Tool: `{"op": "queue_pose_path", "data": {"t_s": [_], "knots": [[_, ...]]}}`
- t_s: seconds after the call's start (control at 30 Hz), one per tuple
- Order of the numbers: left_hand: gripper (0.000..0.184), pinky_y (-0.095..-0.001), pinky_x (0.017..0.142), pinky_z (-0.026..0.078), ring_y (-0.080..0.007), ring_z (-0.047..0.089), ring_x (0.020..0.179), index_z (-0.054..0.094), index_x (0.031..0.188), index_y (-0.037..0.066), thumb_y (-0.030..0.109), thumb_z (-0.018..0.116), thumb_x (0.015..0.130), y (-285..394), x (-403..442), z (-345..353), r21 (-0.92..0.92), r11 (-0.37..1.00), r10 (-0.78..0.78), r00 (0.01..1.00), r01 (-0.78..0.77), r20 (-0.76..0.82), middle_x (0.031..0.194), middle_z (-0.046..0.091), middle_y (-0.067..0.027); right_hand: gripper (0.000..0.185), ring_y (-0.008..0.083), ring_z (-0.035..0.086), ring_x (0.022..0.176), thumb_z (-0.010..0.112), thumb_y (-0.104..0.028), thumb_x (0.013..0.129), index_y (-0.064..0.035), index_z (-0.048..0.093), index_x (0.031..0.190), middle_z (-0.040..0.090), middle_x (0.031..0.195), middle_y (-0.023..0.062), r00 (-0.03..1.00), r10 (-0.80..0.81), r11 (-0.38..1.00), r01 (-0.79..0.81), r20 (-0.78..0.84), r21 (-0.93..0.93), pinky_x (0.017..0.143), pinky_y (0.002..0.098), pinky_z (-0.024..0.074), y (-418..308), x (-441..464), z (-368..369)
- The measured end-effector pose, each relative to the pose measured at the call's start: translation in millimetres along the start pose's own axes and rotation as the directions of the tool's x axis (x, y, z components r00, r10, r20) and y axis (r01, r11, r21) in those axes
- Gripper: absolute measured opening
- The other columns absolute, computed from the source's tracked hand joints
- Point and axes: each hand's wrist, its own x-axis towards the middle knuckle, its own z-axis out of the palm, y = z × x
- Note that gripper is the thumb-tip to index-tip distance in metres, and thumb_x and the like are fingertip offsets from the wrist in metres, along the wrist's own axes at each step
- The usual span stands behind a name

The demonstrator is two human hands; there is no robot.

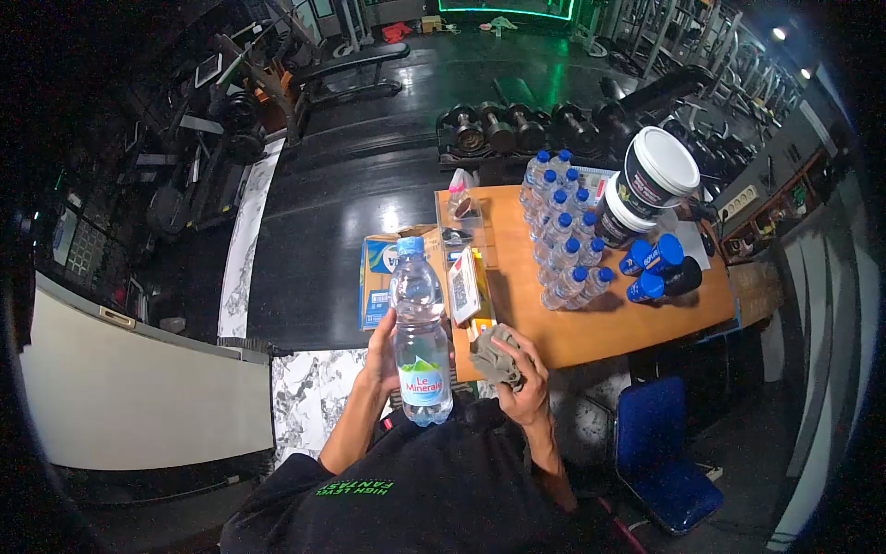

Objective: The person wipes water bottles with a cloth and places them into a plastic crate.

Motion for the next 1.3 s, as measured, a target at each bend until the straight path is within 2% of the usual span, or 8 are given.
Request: {"op": "queue_pose_path", "data": {"t_s": [0.23,0.3,0.33,0.63,0.77,0.83,1.13,1.3], "knots": [[0.075,-0.0468,0.077,0.052,-0.0332,0.064,0.086,0.05,0.123,0.001,0.065,0.04,0.085,-8,16,3,0.072,0.997,-0.026,0.999,0.028,-0.032,0.107,0.059,-0.0148,0.043,0.0339,0.055,0.113,0.056,-0.006,0.076,-0.0035,0.056,0.119,0.054,0.123,0.0197,0.988,0.079,0.983,-0.099,0.13,0.156,0.096,0.0387,0.0433,16,-20,-2],[0.074,-0.0474,0.075,0.052,-0.0337,0.063,0.086,0.05,0.124,0.001,0.064,0.038,0.087,-6,20,1,0.076,0.997,-0.009,1.0,0.007,0.029,0.107,0.059,-0.0149,0.037,0.0283,0.053,0.114,0.054,-0.019,0.089,0.001,0.053,0.12,0.053,0.122,0.0171,0.98,0.194,0.857,-0.185,0.03,0.481,0.097,0.0359,0.0398,17,-30,6],[0.074,-0.0478,0.075,0.052,-0.034,0.063,0.085,0.05,0.124,0.001,0.064,0.039,0.086,-6,21,-2,0.053,0.998,-0.013,1.0,0.013,0.005,0.104,0.06,-0.017,0.049,0.0239,0.049,0.116,0.044,-0.035,0.096,0.0072,0.05,0.12,0.051,0.123,0.016,0.968,0.25,0.853,-0.237,0.036,0.464,0.1,0.0339,0.0358,13,-35,5],[0.077,-0.0471,0.078,0.051,-0.033,0.064,0.084,0.049,0.122,-0.001,0.065,0.045,0.082,32,34,-12,0.105,0.994,-0.047,0.989,0.032,0.143,0.099,0.061,-0.0217,0.04,0.0231,0.048,0.115,0.045,-0.028,0.096,0.0035,0.053,0.119,0.052,0.122,0.0141,0.943,0.282,0.9,-0.196,-0.176,0.39,0.099,0.0347,0.0344,1,-34,20],[0.077,-0.0494,0.078,0.051,-0.0341,0.064,0.085,0.049,0.123,-0.001,0.064,0.046,0.082,60,33,-18,0.116,0.992,-0.067,0.982,0.047,0.179,0.102,0.061,-0.0203,0.039,0.0223,0.047,0.117,0.045,-0.026,0.097,0.0012,0.048,0.125,0.049,0.128,0.0122,0.849,0.456,0.776,-0.231,-0.267,0.587,0.1,0.0345,0.0349,-5,-34,54],[0.077,-0.0511,0.078,0.051,-0.0352,0.064,0.086,0.048,0.123,-0.001,0.064,0.046,0.082,74,31,-27,0.085,0.994,-0.088,0.976,0.073,0.198,0.104,0.061,-0.0202,0.041,0.0217,0.047,0.118,0.045,-0.026,0.099,0.0001,0.042,0.131,0.048,0.13,0.0115,0.653,0.685,0.558,-0.184,-0.324,0.809,0.101,0.0347,0.0363,-4,-37,78],[0.075,-0.048,0.08,0.051,-0.0352,0.064,0.086,0.049,0.12,-0.001,0.061,0.054,0.08,106,44,-56,0.062,0.963,-0.269,0.905,0.263,0.33,0.103,0.061,-0.02,0.046,0.0178,0.051,0.108,0.051,-0.031,0.096,0.0024,0.046,0.127,0.054,0.12,0.0106,0.534,0.76,0.607,-0.383,-0.37,0.696,0.094,0.031,0.0392,-33,-70,154],[0.077,-0.0494,0.079,0.051,-0.0364,0.063,0.086,0.047,0.123,-0.002,0.062,0.054,0.081,88,54,-51,0.009,0.892,-0.423,0.826,0.452,0.372,0.103,0.06,-0.0202,0.043,0.017,0.052,0.105,0.051,-0.03,0.097,0.0021,0.049,0.125,0.055,0.119,0.0095,0.19,0.851,0.525,-0.326,-0.49,0.786,0.093,0.031,0.0403,-70,-85,187]]}}
